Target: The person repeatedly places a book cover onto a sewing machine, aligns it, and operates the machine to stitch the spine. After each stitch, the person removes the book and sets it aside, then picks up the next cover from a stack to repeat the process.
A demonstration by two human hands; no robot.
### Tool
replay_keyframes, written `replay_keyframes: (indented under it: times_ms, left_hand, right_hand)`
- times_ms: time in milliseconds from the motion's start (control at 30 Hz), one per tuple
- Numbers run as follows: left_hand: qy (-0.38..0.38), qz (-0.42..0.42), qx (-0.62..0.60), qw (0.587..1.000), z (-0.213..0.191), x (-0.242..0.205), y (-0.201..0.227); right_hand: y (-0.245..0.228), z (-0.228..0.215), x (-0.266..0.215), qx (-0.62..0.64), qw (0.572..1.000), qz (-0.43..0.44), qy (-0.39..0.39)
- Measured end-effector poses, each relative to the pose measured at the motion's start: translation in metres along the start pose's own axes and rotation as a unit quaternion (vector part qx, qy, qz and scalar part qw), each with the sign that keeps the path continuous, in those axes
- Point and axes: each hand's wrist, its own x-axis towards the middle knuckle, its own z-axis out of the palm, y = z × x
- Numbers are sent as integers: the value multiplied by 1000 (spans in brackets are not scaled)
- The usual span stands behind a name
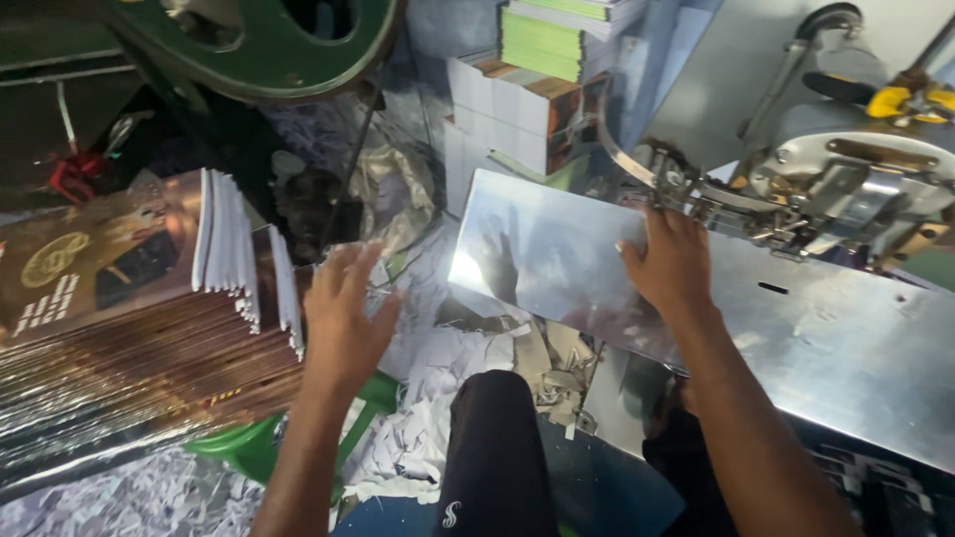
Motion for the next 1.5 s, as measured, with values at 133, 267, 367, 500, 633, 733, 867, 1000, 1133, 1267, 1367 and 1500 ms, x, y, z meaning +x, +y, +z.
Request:
replay_keyframes:
  times_ms: [133,267,367,500,633,733,867,1000,1133,1267,1367,1500]
  left_hand:
    - [-7,-47,25,999,-27,0,-28]
    - [28,-63,131,989,-58,-3,-65]
    - [50,-84,213,972,-79,-4,-93]
    - [53,-86,229,968,-99,-9,-126]
    - [-15,-90,198,976,-111,-14,-149]
    - [-38,-66,136,988,-123,-15,-162]
    - [-42,-37,164,985,-127,-17,-169]
    - [-31,-16,186,982,-125,-23,-169]
    - [-21,-5,183,983,-123,-26,-170]
    - [-12,-10,189,982,-125,-24,-167]
    - [-31,-25,179,983,-128,-13,-162]
    - [-78,-79,108,988,-148,0,-154]
  right_hand:
    - [0,1,0,-1,1000,2,-4]
    - [3,1,-2,2,1000,-10,5]
    - [3,1,-5,-2,999,-29,24]
    - [5,1,-7,-4,999,-33,20]
    - [6,2,-7,-7,999,-33,19]
    - [6,3,-7,-21,999,-37,15]
    - [5,1,-7,-12,999,-40,5]
    - [4,2,-7,-28,999,-44,17]
    - [4,2,-9,-22,998,-47,22]
    - [3,3,-9,-11,999,-38,11]
    - [5,3,-9,-29,999,-42,16]
    - [5,4,-9,-29,999,-37,5]
